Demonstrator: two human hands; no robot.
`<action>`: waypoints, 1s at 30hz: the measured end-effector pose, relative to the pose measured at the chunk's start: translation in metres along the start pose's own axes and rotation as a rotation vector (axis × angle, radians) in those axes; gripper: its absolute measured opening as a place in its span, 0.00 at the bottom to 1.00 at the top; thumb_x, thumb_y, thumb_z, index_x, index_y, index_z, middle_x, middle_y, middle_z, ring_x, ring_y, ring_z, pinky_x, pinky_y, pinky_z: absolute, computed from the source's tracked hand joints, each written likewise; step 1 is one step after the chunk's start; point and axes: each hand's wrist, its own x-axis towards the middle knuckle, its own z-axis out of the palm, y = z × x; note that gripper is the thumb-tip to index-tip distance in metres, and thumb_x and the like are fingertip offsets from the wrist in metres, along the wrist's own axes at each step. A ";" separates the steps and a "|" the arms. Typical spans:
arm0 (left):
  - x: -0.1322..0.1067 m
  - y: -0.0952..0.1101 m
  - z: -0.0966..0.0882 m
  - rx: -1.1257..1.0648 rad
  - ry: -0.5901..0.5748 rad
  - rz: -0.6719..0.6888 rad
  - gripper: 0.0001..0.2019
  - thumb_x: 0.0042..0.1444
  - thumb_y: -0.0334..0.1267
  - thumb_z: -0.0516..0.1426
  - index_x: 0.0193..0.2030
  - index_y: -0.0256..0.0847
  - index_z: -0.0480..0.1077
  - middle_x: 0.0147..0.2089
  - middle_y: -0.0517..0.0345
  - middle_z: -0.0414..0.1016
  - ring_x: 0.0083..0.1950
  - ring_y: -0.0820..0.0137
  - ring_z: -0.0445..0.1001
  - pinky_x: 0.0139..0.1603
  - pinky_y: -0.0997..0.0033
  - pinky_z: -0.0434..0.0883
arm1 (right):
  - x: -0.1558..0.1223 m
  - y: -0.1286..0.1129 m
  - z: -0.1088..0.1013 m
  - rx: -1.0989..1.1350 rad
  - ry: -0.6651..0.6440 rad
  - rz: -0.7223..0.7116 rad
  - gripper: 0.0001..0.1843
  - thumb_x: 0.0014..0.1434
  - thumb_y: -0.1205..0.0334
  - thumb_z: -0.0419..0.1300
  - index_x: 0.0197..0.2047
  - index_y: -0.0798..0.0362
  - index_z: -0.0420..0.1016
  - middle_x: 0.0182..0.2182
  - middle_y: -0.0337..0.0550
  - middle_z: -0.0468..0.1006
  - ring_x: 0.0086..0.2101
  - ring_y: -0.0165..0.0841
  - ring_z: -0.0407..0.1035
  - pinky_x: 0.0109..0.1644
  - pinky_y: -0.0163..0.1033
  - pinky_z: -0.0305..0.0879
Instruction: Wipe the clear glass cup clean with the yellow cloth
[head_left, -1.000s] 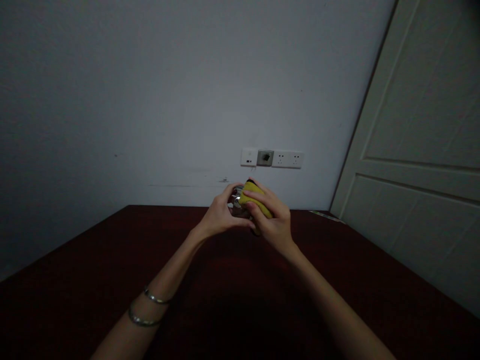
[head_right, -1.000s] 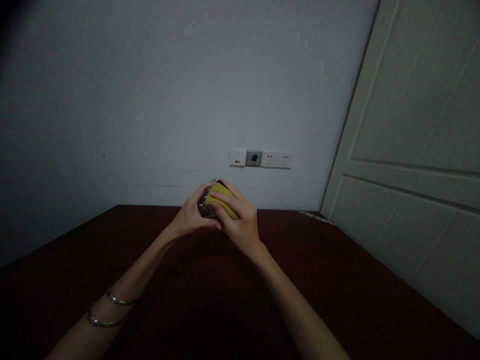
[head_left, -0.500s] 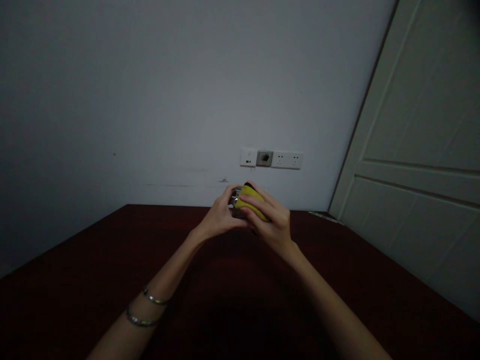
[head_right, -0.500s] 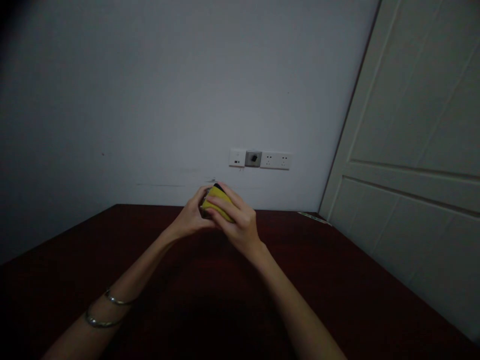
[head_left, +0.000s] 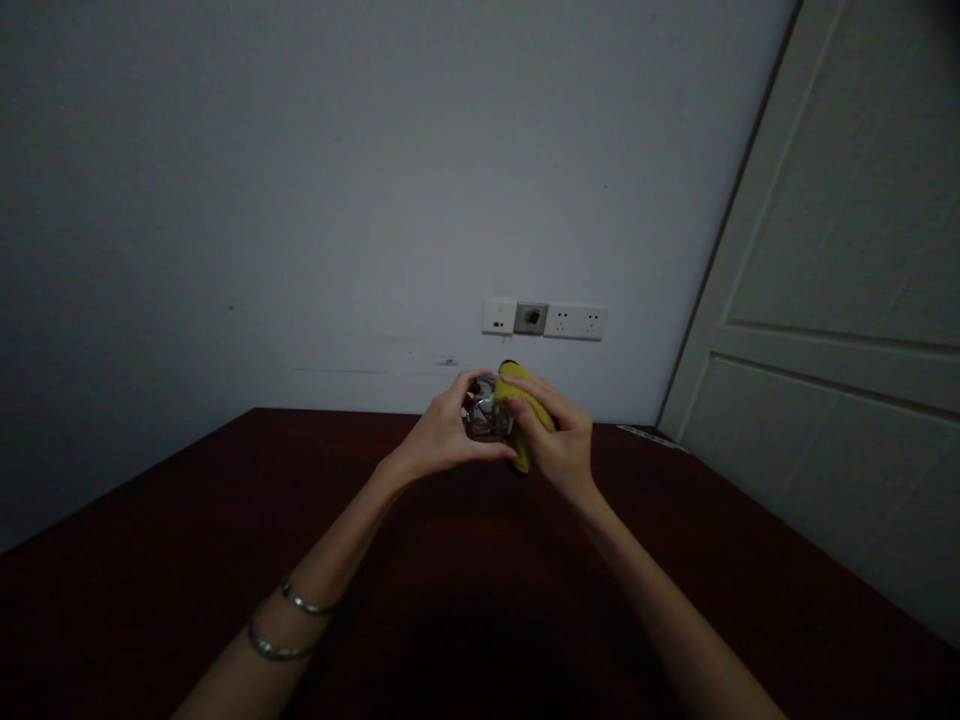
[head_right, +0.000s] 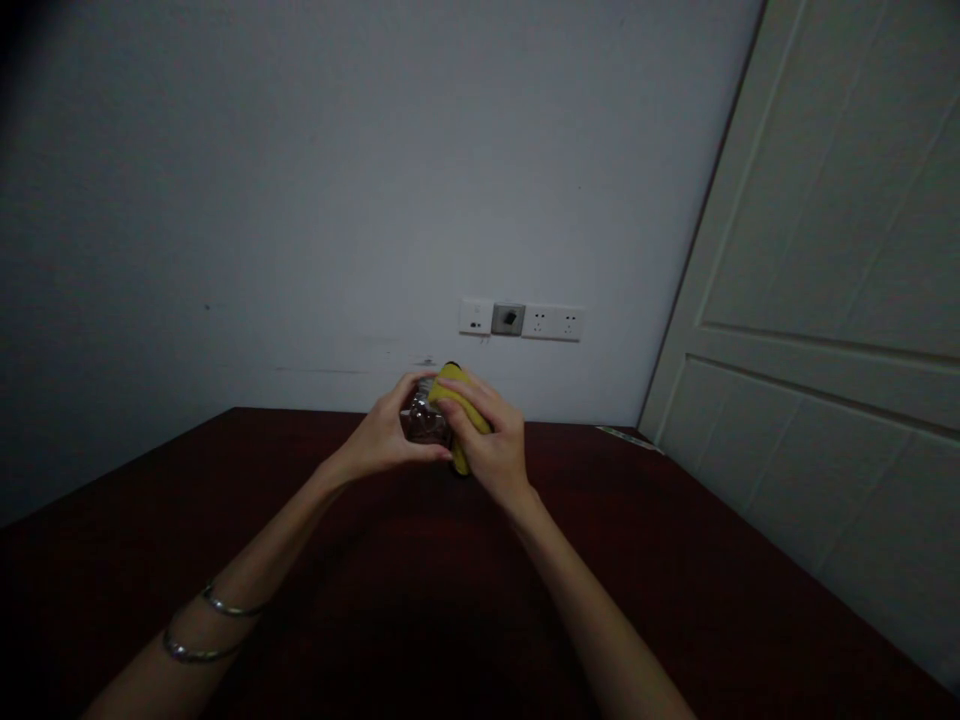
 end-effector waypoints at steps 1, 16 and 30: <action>0.000 0.000 0.000 0.004 0.001 -0.005 0.41 0.37 0.47 0.68 0.57 0.40 0.55 0.55 0.46 0.67 0.54 0.57 0.69 0.56 0.54 0.66 | -0.001 -0.001 -0.001 -0.023 -0.017 -0.042 0.11 0.53 0.57 0.63 0.41 0.42 0.79 0.46 0.38 0.79 0.51 0.40 0.69 0.59 0.49 0.61; 0.001 -0.001 0.002 0.068 -0.047 0.038 0.39 0.38 0.44 0.67 0.58 0.41 0.57 0.55 0.47 0.68 0.54 0.57 0.69 0.54 0.55 0.67 | 0.001 -0.002 -0.003 -0.117 -0.059 -0.103 0.11 0.52 0.58 0.63 0.41 0.44 0.79 0.46 0.40 0.79 0.48 0.39 0.71 0.57 0.50 0.65; 0.001 -0.001 0.004 0.150 -0.063 -0.005 0.35 0.40 0.38 0.66 0.56 0.40 0.60 0.54 0.48 0.69 0.53 0.57 0.70 0.51 0.56 0.69 | 0.002 -0.008 0.001 -0.137 -0.131 -0.087 0.11 0.53 0.59 0.63 0.42 0.44 0.79 0.47 0.41 0.78 0.50 0.39 0.70 0.58 0.50 0.64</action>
